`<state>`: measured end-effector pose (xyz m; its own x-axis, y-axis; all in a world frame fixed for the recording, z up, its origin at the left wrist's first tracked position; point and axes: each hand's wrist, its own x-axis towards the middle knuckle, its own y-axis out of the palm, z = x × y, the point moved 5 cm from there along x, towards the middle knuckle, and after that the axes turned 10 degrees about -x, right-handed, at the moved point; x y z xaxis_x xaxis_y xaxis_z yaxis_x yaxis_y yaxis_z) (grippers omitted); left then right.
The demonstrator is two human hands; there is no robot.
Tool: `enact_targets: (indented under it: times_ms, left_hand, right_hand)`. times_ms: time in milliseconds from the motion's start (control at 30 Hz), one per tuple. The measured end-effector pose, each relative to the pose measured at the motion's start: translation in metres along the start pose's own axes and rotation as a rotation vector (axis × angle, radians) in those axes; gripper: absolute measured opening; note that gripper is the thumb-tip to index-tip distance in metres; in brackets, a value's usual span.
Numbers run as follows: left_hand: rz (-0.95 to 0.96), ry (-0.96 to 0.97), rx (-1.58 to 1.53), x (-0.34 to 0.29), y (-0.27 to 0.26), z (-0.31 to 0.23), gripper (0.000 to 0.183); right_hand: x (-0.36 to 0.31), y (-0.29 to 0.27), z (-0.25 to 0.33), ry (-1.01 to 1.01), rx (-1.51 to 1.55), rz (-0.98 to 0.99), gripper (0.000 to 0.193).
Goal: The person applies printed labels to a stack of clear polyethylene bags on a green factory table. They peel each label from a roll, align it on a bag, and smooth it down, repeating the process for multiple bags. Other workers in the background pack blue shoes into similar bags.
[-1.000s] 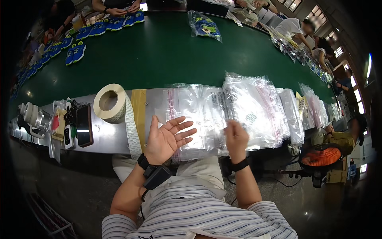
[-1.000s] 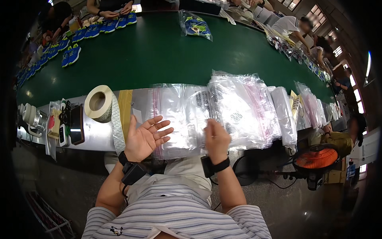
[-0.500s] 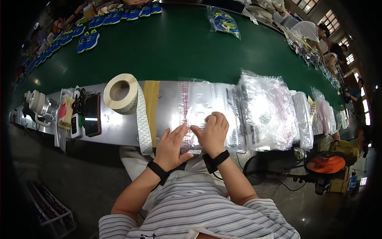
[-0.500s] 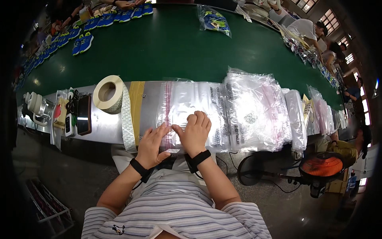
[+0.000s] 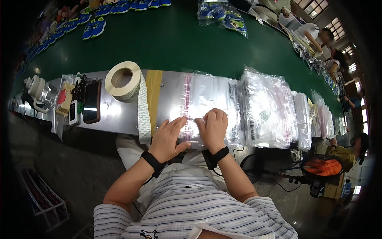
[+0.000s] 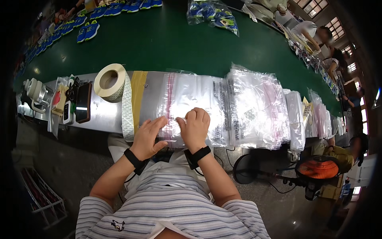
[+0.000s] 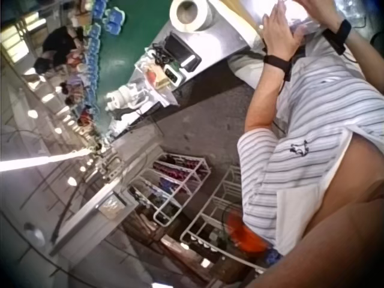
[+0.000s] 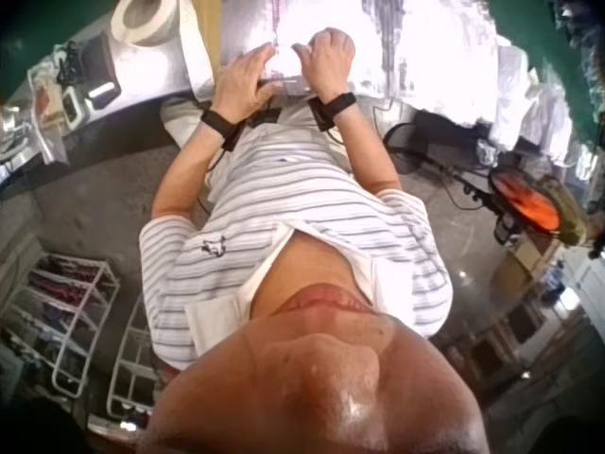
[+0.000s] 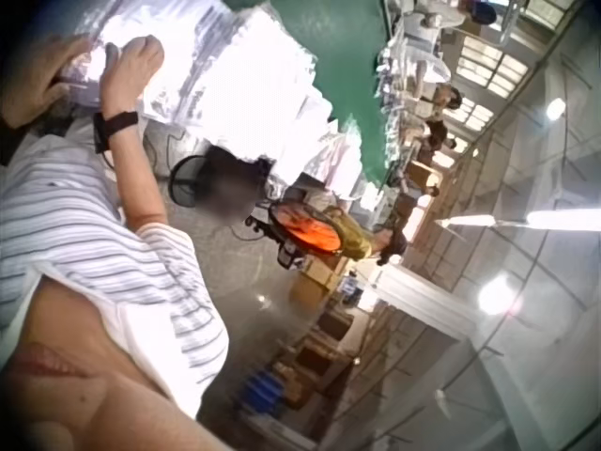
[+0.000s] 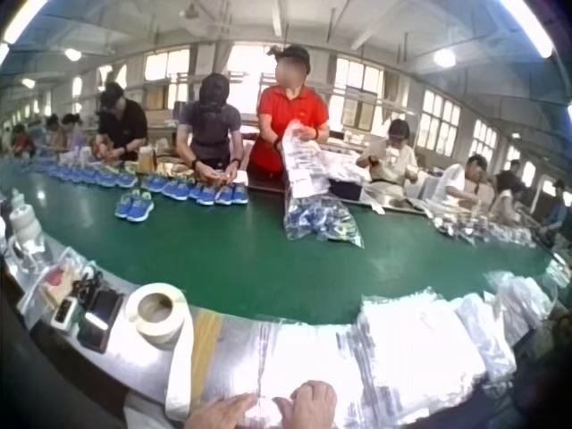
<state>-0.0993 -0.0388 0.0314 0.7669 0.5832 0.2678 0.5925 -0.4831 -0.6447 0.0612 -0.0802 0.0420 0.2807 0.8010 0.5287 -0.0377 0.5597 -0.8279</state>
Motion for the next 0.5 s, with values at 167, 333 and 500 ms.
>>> enact_targets:
  times_ms: [167, 333, 500]
  left_hand:
    - [0.089, -0.058, 0.139, 0.011, -0.009, -0.012, 0.070]
    - [0.260, -0.221, -0.791, 0.088, -0.014, -0.050, 0.051]
    - [0.328, -0.576, -2.113, 0.120, 0.089, 0.009, 0.039]
  right_hand:
    - [-0.006, 0.000, -0.052, 0.246, 0.300, 0.087, 0.012]
    - [-0.012, -0.002, -0.042, 0.194, 0.486, 0.185, 0.011]
    - [-0.015, 0.001, -0.061, 0.408, 0.759, 0.253, 0.015]
